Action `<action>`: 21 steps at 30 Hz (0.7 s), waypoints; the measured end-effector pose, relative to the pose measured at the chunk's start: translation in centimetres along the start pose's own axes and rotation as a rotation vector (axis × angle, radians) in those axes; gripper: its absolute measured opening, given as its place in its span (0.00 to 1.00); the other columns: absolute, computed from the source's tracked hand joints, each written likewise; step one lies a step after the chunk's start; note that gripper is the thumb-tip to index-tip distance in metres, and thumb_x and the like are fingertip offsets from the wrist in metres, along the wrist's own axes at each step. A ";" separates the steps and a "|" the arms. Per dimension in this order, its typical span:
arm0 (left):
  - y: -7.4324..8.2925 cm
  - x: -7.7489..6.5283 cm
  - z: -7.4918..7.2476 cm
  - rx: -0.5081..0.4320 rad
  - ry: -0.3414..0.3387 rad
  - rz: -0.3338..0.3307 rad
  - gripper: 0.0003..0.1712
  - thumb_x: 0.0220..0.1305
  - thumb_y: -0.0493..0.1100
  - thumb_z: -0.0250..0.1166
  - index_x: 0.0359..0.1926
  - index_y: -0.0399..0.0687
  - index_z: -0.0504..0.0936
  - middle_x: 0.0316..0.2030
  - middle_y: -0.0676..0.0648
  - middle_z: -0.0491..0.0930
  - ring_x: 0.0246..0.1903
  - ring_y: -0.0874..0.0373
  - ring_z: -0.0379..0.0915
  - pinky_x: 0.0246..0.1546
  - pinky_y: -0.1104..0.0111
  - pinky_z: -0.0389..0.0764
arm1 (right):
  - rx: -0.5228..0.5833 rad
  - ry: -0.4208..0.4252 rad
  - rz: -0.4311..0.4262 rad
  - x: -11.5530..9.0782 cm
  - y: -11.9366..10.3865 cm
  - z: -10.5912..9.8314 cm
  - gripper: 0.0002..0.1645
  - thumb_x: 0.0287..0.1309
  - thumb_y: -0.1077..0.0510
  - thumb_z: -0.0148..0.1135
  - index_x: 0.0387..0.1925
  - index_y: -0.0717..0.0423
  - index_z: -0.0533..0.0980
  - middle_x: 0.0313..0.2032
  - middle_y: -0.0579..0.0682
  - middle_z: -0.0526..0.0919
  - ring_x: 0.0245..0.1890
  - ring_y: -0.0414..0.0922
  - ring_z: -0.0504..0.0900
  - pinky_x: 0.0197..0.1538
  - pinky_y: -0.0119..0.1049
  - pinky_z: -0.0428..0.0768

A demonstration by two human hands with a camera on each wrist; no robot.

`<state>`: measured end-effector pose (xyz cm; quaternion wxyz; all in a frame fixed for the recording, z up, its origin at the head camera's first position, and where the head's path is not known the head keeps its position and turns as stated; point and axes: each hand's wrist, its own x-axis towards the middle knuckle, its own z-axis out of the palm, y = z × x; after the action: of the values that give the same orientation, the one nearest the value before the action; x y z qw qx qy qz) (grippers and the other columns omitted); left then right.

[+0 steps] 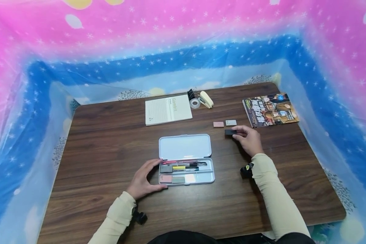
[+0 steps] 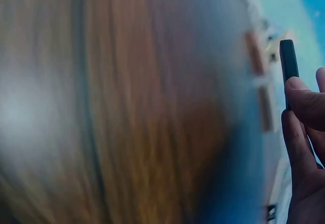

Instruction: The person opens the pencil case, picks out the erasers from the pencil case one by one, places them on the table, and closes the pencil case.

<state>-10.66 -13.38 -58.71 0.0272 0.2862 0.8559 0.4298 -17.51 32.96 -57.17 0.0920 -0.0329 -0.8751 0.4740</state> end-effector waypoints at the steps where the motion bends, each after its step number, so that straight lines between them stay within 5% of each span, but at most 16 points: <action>1: 0.0 0.0 0.0 0.001 -0.001 -0.001 0.59 0.44 0.51 0.89 0.77 0.51 0.70 0.69 0.44 0.74 0.67 0.47 0.72 0.68 0.47 0.74 | -0.032 -0.005 0.010 0.3 0.4 -0.1 0.14 0.63 0.68 0.74 0.50 0.60 0.86 0.48 0.61 0.89 0.44 0.38 0.86 0.43 0.16 0.78; 5: 0.0 0.0 0.0 0.010 -0.004 0.001 0.59 0.45 0.51 0.89 0.77 0.50 0.70 0.69 0.44 0.74 0.67 0.47 0.72 0.68 0.47 0.75 | -0.084 -0.019 0.017 1.1 1.7 -0.2 0.14 0.63 0.68 0.73 0.51 0.60 0.87 0.47 0.61 0.89 0.46 0.49 0.87 0.43 0.16 0.76; 21: -0.2 0.0 0.2 0.000 0.004 -0.005 0.60 0.44 0.51 0.89 0.77 0.53 0.69 0.69 0.45 0.74 0.68 0.47 0.72 0.69 0.47 0.74 | -0.059 -0.081 0.044 1.8 2.3 -0.7 0.18 0.66 0.69 0.70 0.57 0.62 0.84 0.55 0.63 0.85 0.53 0.54 0.83 0.46 0.16 0.75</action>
<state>-10.65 -13.35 -58.98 0.0265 0.2831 0.8567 0.4304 -19.23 35.07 -58.50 0.0450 -0.0355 -0.8908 0.4508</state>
